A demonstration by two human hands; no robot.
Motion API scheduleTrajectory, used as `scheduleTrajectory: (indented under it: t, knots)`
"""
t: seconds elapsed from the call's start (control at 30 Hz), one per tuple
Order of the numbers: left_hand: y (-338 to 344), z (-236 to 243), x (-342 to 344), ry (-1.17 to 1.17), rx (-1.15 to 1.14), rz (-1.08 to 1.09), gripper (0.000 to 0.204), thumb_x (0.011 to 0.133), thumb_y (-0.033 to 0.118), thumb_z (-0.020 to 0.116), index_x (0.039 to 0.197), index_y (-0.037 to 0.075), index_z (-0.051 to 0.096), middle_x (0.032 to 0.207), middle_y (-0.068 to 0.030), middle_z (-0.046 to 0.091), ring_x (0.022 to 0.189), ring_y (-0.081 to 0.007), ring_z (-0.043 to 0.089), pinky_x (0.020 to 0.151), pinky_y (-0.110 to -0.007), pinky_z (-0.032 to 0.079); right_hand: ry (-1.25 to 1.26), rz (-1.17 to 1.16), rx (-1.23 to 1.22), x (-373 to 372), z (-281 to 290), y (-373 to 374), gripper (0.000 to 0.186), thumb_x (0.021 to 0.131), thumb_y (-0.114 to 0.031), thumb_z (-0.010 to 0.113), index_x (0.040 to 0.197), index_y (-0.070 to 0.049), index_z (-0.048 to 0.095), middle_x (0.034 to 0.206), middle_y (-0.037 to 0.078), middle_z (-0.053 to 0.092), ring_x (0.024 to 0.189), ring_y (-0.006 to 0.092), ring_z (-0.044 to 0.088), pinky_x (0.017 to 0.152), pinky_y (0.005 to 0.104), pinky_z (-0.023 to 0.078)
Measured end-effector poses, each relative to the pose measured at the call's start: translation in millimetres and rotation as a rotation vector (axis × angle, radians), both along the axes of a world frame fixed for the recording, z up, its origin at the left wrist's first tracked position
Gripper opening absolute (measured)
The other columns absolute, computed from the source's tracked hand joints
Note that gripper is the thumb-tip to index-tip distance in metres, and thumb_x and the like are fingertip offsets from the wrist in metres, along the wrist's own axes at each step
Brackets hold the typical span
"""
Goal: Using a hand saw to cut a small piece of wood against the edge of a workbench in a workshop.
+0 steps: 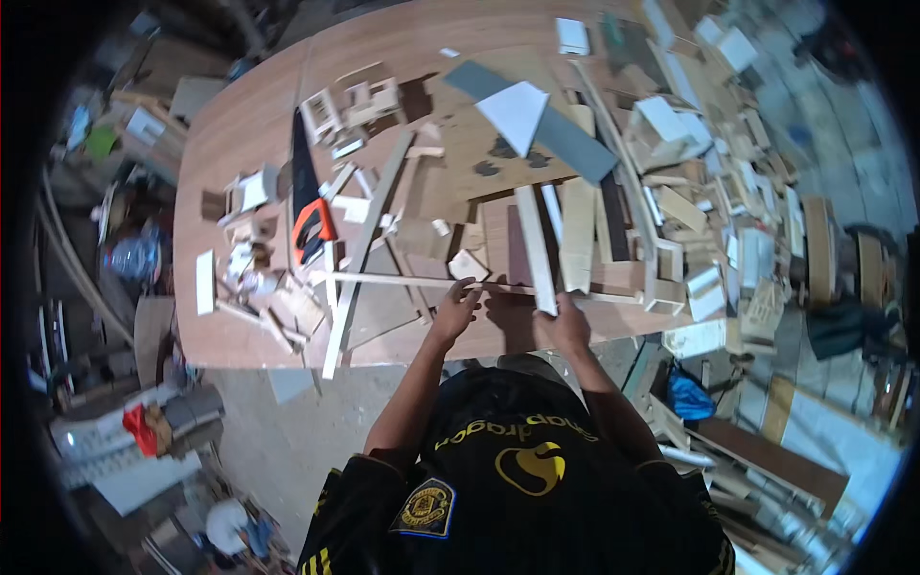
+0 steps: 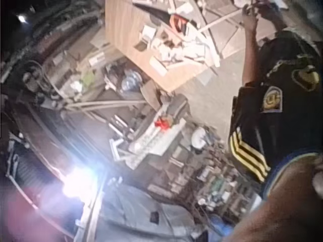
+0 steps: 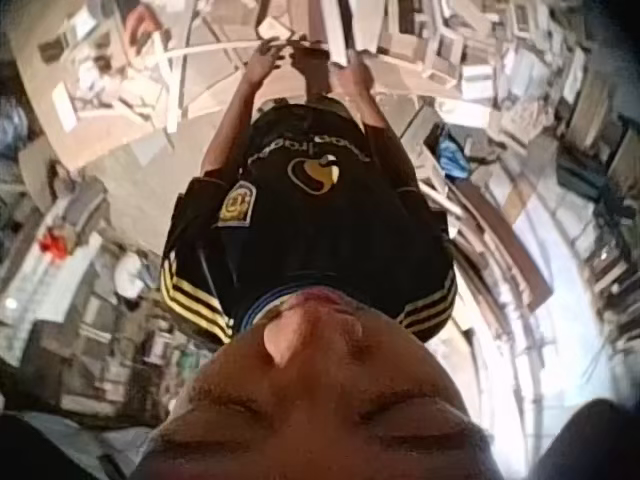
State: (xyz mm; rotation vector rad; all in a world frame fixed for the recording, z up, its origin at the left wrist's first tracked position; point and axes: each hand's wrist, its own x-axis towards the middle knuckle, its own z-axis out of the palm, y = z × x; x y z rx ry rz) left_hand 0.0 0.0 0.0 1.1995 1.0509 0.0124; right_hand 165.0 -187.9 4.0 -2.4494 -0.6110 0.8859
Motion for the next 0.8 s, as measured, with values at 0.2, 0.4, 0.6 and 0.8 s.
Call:
scheduleTrajectory:
  t: [0.2, 0.4, 0.6, 0.8]
  knots:
    - [24.4, -2.9, -63.9, 0.070, 0.117, 0.173, 0.046, 0.094, 0.028, 0.060, 0.132, 0.003, 0.050, 0.117, -0.0151, 0.062, 0.089, -0.0199, 0.063, 0.070, -0.032, 0.051, -0.067, 0.057, -0.009, 18.0, 9.7, 23.4, 0.045, 0.077, -0.040, 0.076, 0.104, -0.007, 0.062, 0.101, 0.015, 0.069, 0.095, 0.0344, 0.066, 0.079, 0.0455, 0.052]
    - [92.8, -27.8, -162.2, 0.937, 1.378, 0.154, 0.052, 0.085, 0.033, 0.069, 0.130, 0.012, 0.053, 0.126, -0.0161, 0.057, 0.113, -0.0367, 0.053, 0.094, -0.048, 0.043, -0.457, 0.194, -0.005, 1.2, 0.6, 25.1, 0.053, 0.078, -0.034, 0.075, 0.120, -0.007, 0.058, 0.121, 0.019, 0.058, 0.116, 0.0387, 0.052, 0.097, 0.0467, 0.043]
    - [124.3, -23.0, -229.6, 0.845, 0.905, 0.062, 0.047, 0.082, 0.031, 0.069, 0.123, 0.009, 0.056, 0.116, -0.0182, 0.058, 0.108, -0.0401, 0.058, 0.084, -0.052, 0.050, -0.472, 0.143, 0.221, -41.3, 23.8, 44.0, 0.043, 0.080, -0.021, 0.069, 0.119, -0.008, 0.058, 0.112, 0.016, 0.058, 0.103, 0.0356, 0.056, 0.094, 0.0466, 0.043]
    - [121.5, 0.4, -231.7, 0.756, 0.965, 0.015, 0.045, 0.081, 0.023, 0.068, 0.120, 0.005, 0.055, 0.104, -0.0164, 0.059, 0.093, -0.0374, 0.060, 0.076, -0.050, 0.051, -0.415, 0.150, 0.307, -89.8, 8.4, 60.2, 0.037, 0.081, -0.018, 0.068, 0.115, -0.007, 0.058, 0.113, 0.015, 0.059, 0.106, 0.0366, 0.056, 0.093, 0.0466, 0.044]
